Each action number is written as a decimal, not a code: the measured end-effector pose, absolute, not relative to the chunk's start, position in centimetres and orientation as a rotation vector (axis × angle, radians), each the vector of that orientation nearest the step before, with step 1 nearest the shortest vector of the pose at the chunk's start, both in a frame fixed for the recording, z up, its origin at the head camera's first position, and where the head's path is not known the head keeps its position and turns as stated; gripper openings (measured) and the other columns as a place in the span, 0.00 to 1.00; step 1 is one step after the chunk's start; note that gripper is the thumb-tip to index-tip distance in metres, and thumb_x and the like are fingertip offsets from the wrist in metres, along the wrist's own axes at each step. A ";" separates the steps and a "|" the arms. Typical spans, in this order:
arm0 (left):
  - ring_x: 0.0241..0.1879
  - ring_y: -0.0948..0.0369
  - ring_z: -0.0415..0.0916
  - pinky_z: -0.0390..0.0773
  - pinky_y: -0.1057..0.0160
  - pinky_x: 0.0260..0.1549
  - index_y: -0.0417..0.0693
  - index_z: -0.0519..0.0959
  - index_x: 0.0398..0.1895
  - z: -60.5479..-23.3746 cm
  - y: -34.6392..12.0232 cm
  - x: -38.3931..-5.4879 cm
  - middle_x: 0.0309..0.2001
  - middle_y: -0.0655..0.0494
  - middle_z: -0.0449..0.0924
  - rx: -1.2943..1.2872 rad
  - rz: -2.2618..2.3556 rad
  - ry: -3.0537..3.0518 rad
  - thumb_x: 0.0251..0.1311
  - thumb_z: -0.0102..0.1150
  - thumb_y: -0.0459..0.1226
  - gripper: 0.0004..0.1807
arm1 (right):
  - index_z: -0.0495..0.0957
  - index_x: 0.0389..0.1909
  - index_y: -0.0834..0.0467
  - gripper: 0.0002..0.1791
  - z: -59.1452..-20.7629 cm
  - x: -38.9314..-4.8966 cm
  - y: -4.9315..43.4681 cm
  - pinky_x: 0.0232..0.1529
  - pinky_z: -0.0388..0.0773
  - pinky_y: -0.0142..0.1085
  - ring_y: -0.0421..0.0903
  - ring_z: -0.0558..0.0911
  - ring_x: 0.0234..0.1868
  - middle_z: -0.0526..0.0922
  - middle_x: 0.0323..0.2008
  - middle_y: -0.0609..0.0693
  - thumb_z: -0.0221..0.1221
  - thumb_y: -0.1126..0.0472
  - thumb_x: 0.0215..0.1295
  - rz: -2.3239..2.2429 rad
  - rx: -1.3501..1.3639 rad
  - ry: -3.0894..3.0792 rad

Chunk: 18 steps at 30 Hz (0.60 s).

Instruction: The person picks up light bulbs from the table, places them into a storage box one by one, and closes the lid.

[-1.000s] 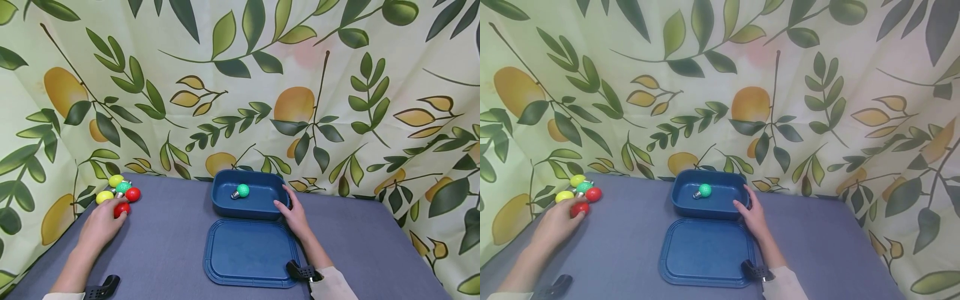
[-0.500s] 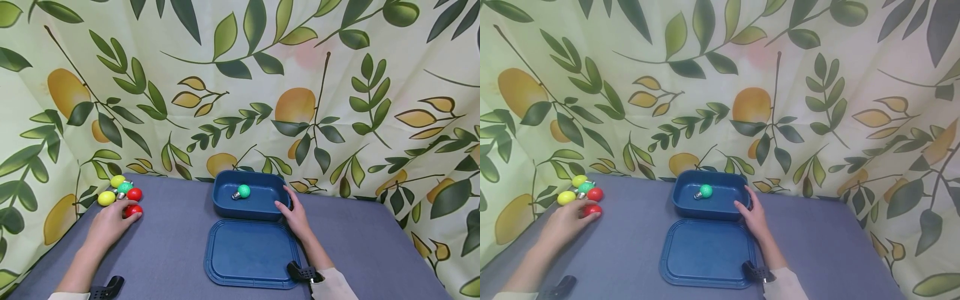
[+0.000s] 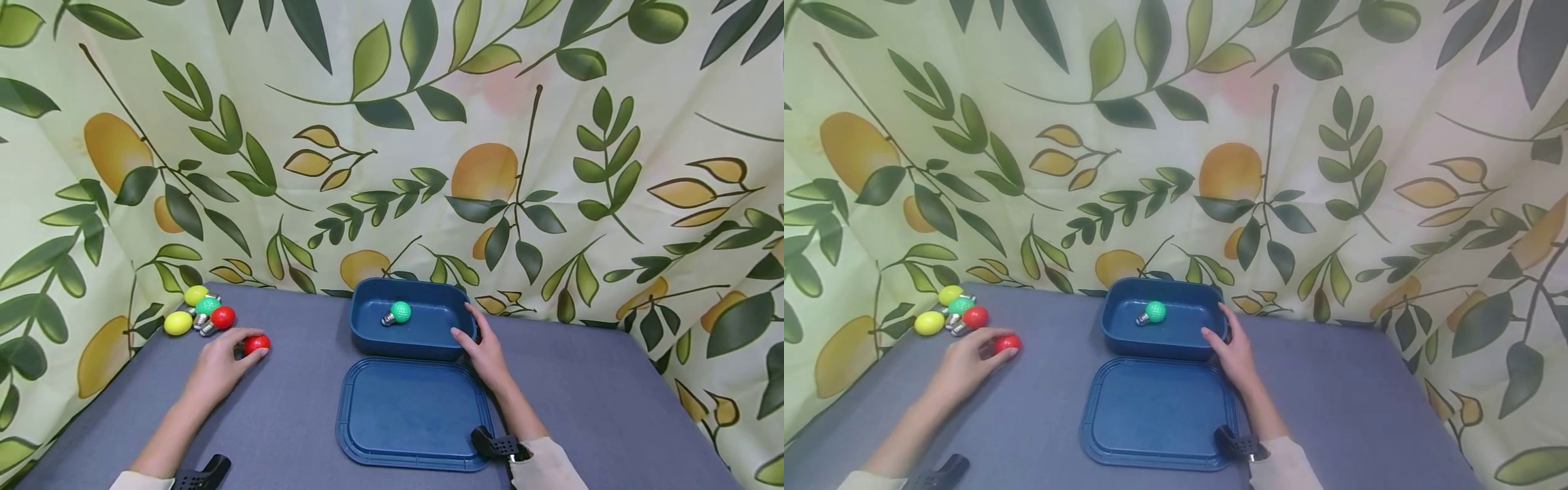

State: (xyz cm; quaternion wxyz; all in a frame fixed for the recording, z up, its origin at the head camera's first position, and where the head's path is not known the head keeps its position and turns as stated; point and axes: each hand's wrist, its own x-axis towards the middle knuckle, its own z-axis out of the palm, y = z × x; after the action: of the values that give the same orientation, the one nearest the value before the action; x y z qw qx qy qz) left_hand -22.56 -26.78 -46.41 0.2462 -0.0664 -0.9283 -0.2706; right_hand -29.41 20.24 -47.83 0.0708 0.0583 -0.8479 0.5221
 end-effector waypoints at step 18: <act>0.47 0.52 0.82 0.79 0.49 0.44 0.49 0.85 0.51 -47.1 -24.1 -22.3 0.50 0.48 0.87 -0.113 -0.831 -2.569 0.50 0.77 0.37 0.22 | 0.56 0.78 0.47 0.37 -48.0 -29.4 20.4 0.73 0.62 0.60 0.61 0.64 0.76 0.57 0.79 0.59 0.58 0.46 0.72 1.572 0.179 -2.552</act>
State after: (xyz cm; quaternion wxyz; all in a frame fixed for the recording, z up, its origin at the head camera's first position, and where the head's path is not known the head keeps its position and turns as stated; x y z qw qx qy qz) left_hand -22.33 -24.07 -47.07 0.2181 -0.0408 -0.9278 -0.3000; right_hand -29.41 20.42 -47.96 0.0695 0.0596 -0.8478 0.5223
